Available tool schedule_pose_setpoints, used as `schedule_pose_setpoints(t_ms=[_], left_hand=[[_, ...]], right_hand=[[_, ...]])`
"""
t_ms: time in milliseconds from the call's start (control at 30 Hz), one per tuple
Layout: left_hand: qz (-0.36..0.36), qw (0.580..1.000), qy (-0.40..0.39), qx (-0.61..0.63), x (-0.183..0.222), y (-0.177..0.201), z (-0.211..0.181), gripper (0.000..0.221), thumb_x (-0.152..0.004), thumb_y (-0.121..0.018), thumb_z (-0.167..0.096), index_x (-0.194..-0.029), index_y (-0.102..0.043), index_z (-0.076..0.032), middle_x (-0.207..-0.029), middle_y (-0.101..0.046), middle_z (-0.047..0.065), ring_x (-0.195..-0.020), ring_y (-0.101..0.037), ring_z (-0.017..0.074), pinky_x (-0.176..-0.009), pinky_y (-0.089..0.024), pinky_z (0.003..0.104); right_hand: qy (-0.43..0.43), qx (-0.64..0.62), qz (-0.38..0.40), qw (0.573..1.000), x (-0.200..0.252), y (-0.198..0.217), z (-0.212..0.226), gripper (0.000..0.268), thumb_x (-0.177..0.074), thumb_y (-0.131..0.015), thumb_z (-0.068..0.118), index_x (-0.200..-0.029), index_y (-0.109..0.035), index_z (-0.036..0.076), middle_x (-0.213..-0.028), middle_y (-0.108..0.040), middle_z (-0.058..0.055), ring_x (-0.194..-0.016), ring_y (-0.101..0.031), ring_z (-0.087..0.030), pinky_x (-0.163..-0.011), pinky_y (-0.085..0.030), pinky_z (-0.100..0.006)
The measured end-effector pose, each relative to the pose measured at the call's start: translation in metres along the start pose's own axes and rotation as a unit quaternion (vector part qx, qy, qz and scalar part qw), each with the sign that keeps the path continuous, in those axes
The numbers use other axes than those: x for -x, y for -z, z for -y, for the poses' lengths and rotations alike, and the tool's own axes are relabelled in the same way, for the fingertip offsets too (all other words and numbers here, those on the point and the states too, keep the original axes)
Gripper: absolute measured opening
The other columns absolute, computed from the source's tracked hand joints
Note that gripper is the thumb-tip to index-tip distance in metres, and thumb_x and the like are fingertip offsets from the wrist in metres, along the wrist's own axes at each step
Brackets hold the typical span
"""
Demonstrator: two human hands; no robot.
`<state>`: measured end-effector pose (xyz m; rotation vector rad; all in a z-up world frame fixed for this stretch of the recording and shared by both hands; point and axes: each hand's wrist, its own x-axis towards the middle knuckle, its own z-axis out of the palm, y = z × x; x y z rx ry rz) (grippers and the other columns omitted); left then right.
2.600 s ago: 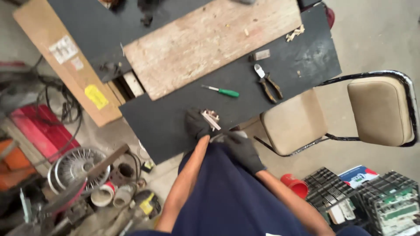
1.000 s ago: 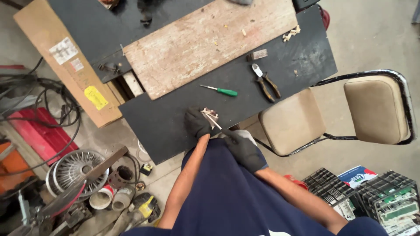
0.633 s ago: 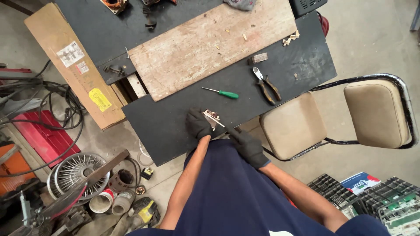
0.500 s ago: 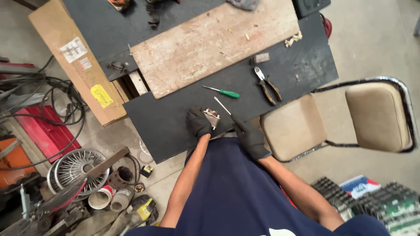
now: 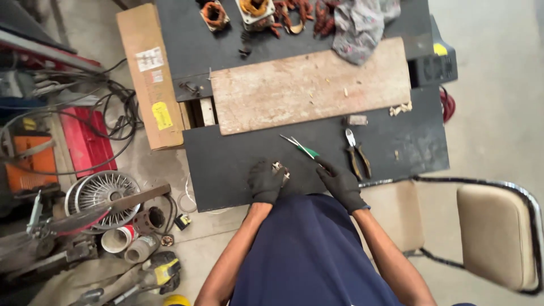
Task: Repairing a motor stator by manipulating wires and components with pliers and a screwdriver
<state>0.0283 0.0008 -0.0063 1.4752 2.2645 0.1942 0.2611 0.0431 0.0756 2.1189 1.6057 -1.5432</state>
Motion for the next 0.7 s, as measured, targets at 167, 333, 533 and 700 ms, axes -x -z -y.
schedule_pose_setpoints(t_ms=[167, 333, 533, 700], left_hand=[[-0.104, 0.989, 0.018, -0.103, -0.004, -0.029, -0.014, 0.042, -0.093, -0.055, -0.051, -0.077, -0.061, -0.013, -0.066, -0.057, 0.013, -0.061, -0.063, 0.0313, -0.047, -0.050, 0.040], [0.057, 0.959, 0.193, 0.198, -0.015, 0.028, -0.017, 0.048, -0.094, -0.056, -0.059, -0.087, -0.072, -0.013, -0.087, -0.075, 0.015, -0.091, -0.075, 0.0370, -0.076, -0.060, 0.047], [0.042, 0.844, 0.343, 0.411, -0.015, 0.027, 0.010, 0.041, -0.087, -0.068, -0.062, -0.100, -0.074, -0.024, -0.106, -0.078, 0.000, -0.112, -0.071, 0.0263, -0.097, -0.054, 0.041], [0.058, 0.824, 0.258, 0.502, -0.013, 0.065, 0.018, 0.055, -0.093, -0.070, -0.058, -0.134, -0.064, -0.021, -0.125, -0.072, 0.012, -0.110, -0.072, 0.0311, -0.092, -0.062, 0.041]], right_hand=[[0.029, 0.007, 0.020, 0.999, -0.018, 0.003, 0.041, 0.043, -0.098, -0.061, 0.052, -0.140, -0.062, 0.043, -0.134, -0.070, -0.001, -0.130, -0.061, -0.024, -0.112, -0.048, -0.040], [0.103, -0.018, 0.056, 0.993, 0.009, 0.033, 0.085, 0.040, -0.105, -0.061, 0.032, -0.144, -0.063, 0.027, -0.135, -0.068, -0.017, -0.133, -0.056, -0.043, -0.111, -0.046, -0.053], [0.089, 0.116, 0.121, 0.982, -0.011, 0.054, 0.085, 0.046, -0.100, -0.058, 0.048, -0.146, -0.055, 0.047, -0.134, -0.071, 0.001, -0.133, -0.059, -0.027, -0.112, -0.047, -0.042], [0.114, 0.179, 0.069, 0.975, -0.046, 0.058, 0.062, 0.045, -0.096, -0.059, 0.053, -0.141, -0.055, 0.054, -0.123, -0.075, -0.004, -0.131, -0.058, -0.035, -0.114, -0.046, -0.047]])
